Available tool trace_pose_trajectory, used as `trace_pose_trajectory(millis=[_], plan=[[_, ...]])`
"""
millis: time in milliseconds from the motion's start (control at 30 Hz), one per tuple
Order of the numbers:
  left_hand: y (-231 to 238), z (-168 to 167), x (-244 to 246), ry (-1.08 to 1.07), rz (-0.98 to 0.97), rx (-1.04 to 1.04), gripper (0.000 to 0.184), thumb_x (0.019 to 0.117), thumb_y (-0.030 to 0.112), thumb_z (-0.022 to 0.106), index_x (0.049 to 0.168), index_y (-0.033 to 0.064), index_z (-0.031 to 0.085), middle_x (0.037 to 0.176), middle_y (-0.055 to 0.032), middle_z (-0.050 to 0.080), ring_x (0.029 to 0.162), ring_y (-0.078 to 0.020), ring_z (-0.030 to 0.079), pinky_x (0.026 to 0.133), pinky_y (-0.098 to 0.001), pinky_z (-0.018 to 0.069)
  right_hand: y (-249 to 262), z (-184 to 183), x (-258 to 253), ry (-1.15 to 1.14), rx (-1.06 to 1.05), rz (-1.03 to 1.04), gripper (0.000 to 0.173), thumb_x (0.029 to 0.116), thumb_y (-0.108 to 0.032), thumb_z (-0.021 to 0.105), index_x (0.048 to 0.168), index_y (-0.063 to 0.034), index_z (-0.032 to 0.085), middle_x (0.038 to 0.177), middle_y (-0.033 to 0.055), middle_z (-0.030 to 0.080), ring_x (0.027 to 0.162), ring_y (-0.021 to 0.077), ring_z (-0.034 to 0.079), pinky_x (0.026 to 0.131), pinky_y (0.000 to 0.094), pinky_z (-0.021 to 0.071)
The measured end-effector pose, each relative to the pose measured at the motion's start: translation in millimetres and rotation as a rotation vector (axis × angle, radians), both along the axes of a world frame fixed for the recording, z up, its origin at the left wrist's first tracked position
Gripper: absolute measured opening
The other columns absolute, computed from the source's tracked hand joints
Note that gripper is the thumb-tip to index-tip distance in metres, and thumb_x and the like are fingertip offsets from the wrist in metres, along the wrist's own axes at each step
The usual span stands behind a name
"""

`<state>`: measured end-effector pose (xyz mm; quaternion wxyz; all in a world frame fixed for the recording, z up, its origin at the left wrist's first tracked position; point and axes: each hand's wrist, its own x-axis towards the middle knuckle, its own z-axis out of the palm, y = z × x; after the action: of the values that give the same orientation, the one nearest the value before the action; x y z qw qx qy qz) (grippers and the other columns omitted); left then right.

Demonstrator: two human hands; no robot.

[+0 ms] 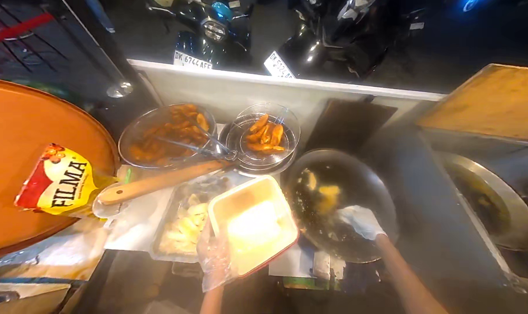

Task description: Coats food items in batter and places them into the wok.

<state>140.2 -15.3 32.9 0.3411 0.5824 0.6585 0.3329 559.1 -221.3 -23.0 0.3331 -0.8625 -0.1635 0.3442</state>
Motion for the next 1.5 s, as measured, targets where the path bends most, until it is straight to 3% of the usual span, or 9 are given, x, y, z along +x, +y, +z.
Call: trace_pose_trajectory(millis=[233,367,467,600,800,1000,1200,1333,1500], plan=[[1,3,-1,0.067,0.016,-0.051,0.049,0.0966,0.024,0.068,0.139,0.0021,0.061,0.131,-0.0203,0.067,0.125,-0.0324,0.062,0.109,-0.0521,0.0452,-24,-67,36,-0.205,-0.574,0.201,0.035,0.0995,-0.034,0.066,0.126,-0.0114,0.073,0.132,0.0199,0.068,0.131,0.0380,0.059,0.113,0.0588,0.0430],[1,3,1,0.067,0.024,-0.060,0.046,0.0970,0.025,0.068,0.137,0.0019,0.063,0.128,-0.0206,0.068,0.122,-0.0329,0.064,0.108,-0.0522,0.0462,-6,0,22,-0.430,-0.457,0.144,0.035,0.1018,-0.017,0.058,0.133,-0.0034,0.068,0.136,0.0253,0.064,0.132,0.0417,0.057,0.113,0.0601,0.0421],[2,5,1,0.057,0.010,-0.051,0.043,0.0965,0.023,0.068,0.134,0.0018,0.065,0.125,-0.0208,0.069,0.121,-0.0328,0.065,0.107,-0.0525,0.0471,30,79,-25,-0.603,-0.188,0.208,0.028,0.1045,-0.022,0.059,0.118,-0.0038,0.075,0.120,0.0235,0.071,0.118,0.0420,0.066,0.103,0.0639,0.0479],[3,5,0,-0.010,0.010,-0.037,0.040,0.0965,0.023,0.067,0.132,0.0038,0.067,0.124,-0.0171,0.071,0.119,-0.0281,0.066,0.106,-0.0490,0.0493,97,147,-131,-0.533,0.103,0.529,0.024,0.0996,-0.033,0.065,0.105,-0.0126,0.078,0.107,0.0066,0.075,0.101,0.0217,0.072,0.093,0.0488,0.0585],[-2,1,0,-0.061,0.012,-0.040,0.045,0.0959,0.023,0.068,0.136,0.0032,0.064,0.128,-0.0177,0.069,0.122,-0.0280,0.064,0.109,-0.0482,0.0479,198,97,-248,-0.337,-0.324,1.150,0.040,0.1001,-0.017,0.060,0.135,0.0015,0.060,0.138,0.0262,0.060,0.132,0.0428,0.055,0.109,0.0602,0.0446],[-1,-2,-1,-0.036,0.004,-0.055,0.050,0.0959,0.027,0.067,0.139,0.0035,0.061,0.134,-0.0180,0.065,0.127,-0.0302,0.061,0.112,-0.0482,0.0444,223,49,-260,-0.377,-0.530,1.328,0.039,0.0910,-0.009,0.068,0.130,-0.0030,0.065,0.133,0.0255,0.063,0.124,0.0453,0.060,0.099,0.0670,0.0491],[-4,-6,1,-0.056,0.003,0.016,0.049,0.0958,0.025,0.067,0.139,0.0016,0.061,0.136,-0.0184,0.065,0.130,-0.0298,0.059,0.114,-0.0464,0.0425,211,90,-249,-0.429,-0.315,1.261,0.030,0.0946,-0.013,0.064,0.121,-0.0010,0.068,0.126,0.0234,0.065,0.122,0.0396,0.061,0.101,0.0574,0.0514],[-3,0,-1,-0.043,-0.007,-0.040,0.049,0.0971,0.025,0.067,0.141,0.0043,0.060,0.134,-0.0164,0.066,0.127,-0.0279,0.061,0.112,-0.0466,0.0453,179,106,-257,-0.352,-0.289,1.210,0.044,0.1021,-0.019,0.059,0.141,0.0012,0.056,0.143,0.0276,0.056,0.137,0.0440,0.051,0.113,0.0593,0.0419],[-4,2,1,0.002,-0.014,0.005,0.046,0.0974,0.025,0.068,0.137,0.0019,0.063,0.128,-0.0201,0.069,0.122,-0.0338,0.064,0.107,-0.0546,0.0479,168,102,-231,-0.345,-0.005,0.921,0.029,0.0966,-0.030,0.062,0.108,-0.0057,0.073,0.107,0.0157,0.072,0.106,0.0309,0.069,0.094,0.0533,0.0534]])
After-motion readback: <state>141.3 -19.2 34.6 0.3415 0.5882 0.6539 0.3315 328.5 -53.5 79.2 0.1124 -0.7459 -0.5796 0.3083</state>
